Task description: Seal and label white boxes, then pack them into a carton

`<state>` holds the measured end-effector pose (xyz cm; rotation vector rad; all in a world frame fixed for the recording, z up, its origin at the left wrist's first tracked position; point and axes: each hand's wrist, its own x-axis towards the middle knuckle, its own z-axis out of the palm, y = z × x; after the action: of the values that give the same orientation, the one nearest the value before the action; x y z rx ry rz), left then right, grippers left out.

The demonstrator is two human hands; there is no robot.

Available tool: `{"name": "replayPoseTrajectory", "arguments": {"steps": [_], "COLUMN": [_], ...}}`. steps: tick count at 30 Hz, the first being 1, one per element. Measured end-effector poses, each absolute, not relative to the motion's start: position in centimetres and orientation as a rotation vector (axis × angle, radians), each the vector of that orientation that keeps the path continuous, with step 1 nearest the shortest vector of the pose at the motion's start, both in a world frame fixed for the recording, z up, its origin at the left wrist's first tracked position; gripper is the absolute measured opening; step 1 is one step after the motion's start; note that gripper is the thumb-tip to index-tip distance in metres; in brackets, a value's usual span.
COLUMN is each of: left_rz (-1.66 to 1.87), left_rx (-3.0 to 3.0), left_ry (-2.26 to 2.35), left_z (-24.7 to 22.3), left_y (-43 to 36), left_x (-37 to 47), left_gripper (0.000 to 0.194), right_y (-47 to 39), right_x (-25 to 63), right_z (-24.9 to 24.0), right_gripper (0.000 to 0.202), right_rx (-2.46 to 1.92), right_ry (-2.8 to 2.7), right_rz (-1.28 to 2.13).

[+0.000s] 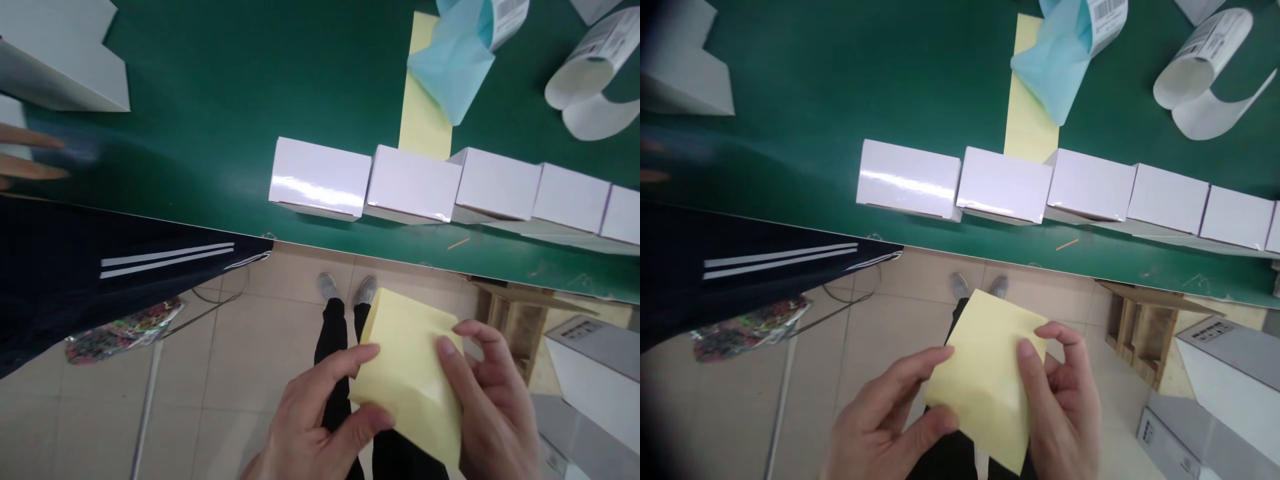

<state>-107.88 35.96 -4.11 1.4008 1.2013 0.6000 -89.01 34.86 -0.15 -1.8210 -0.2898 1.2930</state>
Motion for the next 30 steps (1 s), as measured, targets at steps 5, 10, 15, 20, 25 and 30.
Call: {"name": "replayPoseTrajectory", "arguments": {"steps": [5,10,15,20,25,30], "left_rz": [0.499,0.504,0.547,0.577,0.618,0.642], "left_rx": [1.217,1.443,1.455,1.38,1.512,1.603], "left_ry": [1.198,1.329,1.339,1.332,1.261,1.252], "left_z": [-4.6,-4.3,-4.0,-4.0,-4.2,-4.4], "left_y": [37.4,39.0,39.9,40.4,40.4,40.4], "left_x": [-107.2,-106.5,-105.8,-105.6,-105.2,-104.9], "left_gripper": [0.042,0.026,0.016,0.015,0.012,0.007], "right_y": [34.4,33.5,35.9,37.8,38.0,38.3], "right_x": [-87.4,-84.7,-84.1,-85.1,-85.7,-86.0], "right_z": [-2.8,-4.0,-2.5,-2.0,-2.1,-2.1], "right_gripper": [0.036,0.021,0.02,0.025,0.03,0.026], "right_rx": [-1.884,-2.175,-1.832,-1.663,-1.532,-1.498], "right_ry": [-0.279,-1.332,-1.616,-1.829,-1.809,-1.662], "right_rz": [1.399,0.793,0.798,0.774,0.938,1.125]}}
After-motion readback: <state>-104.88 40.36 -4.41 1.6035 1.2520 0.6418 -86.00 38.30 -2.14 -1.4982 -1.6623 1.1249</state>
